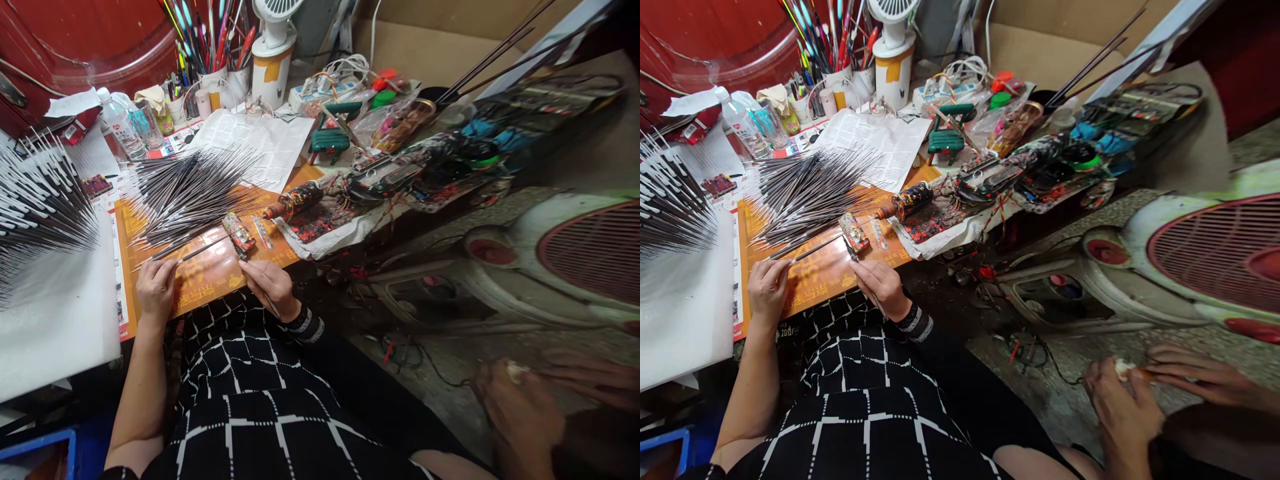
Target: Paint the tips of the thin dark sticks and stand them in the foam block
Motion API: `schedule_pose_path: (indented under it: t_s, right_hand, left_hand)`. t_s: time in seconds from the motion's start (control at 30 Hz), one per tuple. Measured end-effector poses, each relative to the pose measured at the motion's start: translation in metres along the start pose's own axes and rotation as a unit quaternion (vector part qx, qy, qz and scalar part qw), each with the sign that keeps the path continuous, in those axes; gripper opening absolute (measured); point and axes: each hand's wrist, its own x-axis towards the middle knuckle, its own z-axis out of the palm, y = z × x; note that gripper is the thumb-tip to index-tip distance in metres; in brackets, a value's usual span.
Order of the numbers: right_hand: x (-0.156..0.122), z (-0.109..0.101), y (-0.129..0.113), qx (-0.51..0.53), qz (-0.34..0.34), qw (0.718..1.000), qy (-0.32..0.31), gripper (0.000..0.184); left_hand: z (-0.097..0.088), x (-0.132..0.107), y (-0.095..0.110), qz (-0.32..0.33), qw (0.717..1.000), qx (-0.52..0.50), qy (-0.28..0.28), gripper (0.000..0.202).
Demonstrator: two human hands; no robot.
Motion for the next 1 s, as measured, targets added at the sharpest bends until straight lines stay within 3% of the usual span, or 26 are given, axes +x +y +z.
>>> schedule_pose_path:
  t_s: [0.3, 0.6, 0.77, 1.0]
  right_hand:
    - [0.004, -0.004, -0.011, 0.025, -0.007, 1.0, 0.015, 0.054]
    - [0.003, 0.032, -0.047, 0.091, -0.104, 0.99, -0.018, 0.065]
    - [-0.001, 0.044, -0.054, 0.091, -0.103, 0.989, -0.05, 0.064]
    - [-0.002, 0.044, -0.055, 0.071, -0.098, 0.99, -0.072, 0.065]
  left_hand:
    - [0.001, 0.0, 0.002, 0.002, 1.0, -0.001, 0.003, 0.021]
    - [0.003, -0.008, 0.006, -0.01, 1.0, 0.0, -0.014, 0.025]
    - [0.004, -0.01, 0.007, 0.006, 1.0, -0.004, 0.002, 0.024]
    - [0.004, -0.01, 0.009, 0.024, 0.999, -0.001, 0.021, 0.024]
